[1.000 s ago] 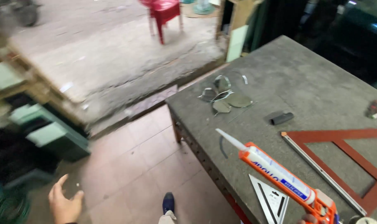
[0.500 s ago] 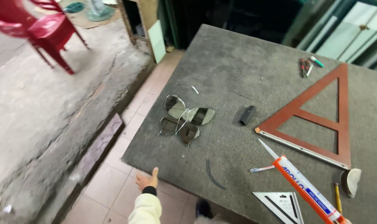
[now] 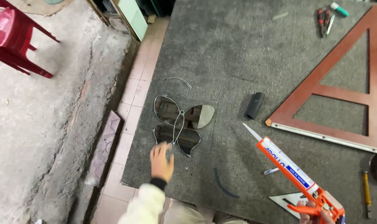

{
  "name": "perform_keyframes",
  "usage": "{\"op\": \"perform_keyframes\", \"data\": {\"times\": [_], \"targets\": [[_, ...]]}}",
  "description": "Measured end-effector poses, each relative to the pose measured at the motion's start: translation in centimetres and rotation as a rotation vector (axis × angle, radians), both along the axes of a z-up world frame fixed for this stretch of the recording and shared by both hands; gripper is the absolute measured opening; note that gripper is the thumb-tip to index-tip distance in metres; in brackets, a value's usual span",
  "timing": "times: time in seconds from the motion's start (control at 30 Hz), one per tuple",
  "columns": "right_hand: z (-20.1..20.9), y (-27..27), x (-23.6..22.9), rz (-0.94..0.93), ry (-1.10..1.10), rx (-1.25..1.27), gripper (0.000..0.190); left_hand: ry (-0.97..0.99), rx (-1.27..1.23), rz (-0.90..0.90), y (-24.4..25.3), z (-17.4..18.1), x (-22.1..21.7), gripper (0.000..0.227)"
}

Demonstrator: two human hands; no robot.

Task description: Assembling a decorative butterfly-shaped mirror by gluing glass segments onto a template using a caulking gun.

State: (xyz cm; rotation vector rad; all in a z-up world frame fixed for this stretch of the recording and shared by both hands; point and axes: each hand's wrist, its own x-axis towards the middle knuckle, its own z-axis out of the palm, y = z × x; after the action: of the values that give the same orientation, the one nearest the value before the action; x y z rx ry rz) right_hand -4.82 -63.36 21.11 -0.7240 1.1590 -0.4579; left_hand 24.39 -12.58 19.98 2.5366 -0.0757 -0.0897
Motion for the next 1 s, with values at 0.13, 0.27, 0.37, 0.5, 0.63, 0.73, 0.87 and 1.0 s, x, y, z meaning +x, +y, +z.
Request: {"op": "perform_keyframes", "data": {"times": [0.13,0.27,0.37,0.5,0.63,0.73,0.87,1.0], "targets": [[-2.6,-1.2,-1.6,0.103,-0.051,0.403,0.051,0.114,0.223,-0.334,-1.2,4.9,15.9,0.059],[-1.7,3.2,-0.9,-0.122,-0.05,0.327,0.05,0.156,0.742,-0.787,-0.2,1.3,25.6,0.114],[-5.2,4.1,-3.4,-0.14,-0.122,0.34,0.055,0.148,0.831,-0.974,1.1,-2.3,28.9,0.13],[-8.5,5.8,-5.0,-0.17,-0.187,0.196,0.056,0.055,0.737,-1.099,1.8,-3.9,30.6,0.125],[-10.6,5.5,-6.4,-0.245,-0.106,0.109,0.061,-0.02,0.722,-1.158,2.1,-4.0,31.1,0.11],[-11.7,3.9,-8.9,-0.033,-0.214,0.384,0.05,-0.133,0.71,-1.224,2.6,-3.5,30.8,0.103],[-9.5,4.7,-8.0,-0.124,-0.165,0.295,0.056,-0.274,0.757,-1.247,2.9,-3.5,30.5,0.097],[-7.4,4.8,-6.1,-0.335,-0.044,0.354,0.061,-0.225,0.829,-1.3,2.8,-3.3,30.9,0.127]]}}
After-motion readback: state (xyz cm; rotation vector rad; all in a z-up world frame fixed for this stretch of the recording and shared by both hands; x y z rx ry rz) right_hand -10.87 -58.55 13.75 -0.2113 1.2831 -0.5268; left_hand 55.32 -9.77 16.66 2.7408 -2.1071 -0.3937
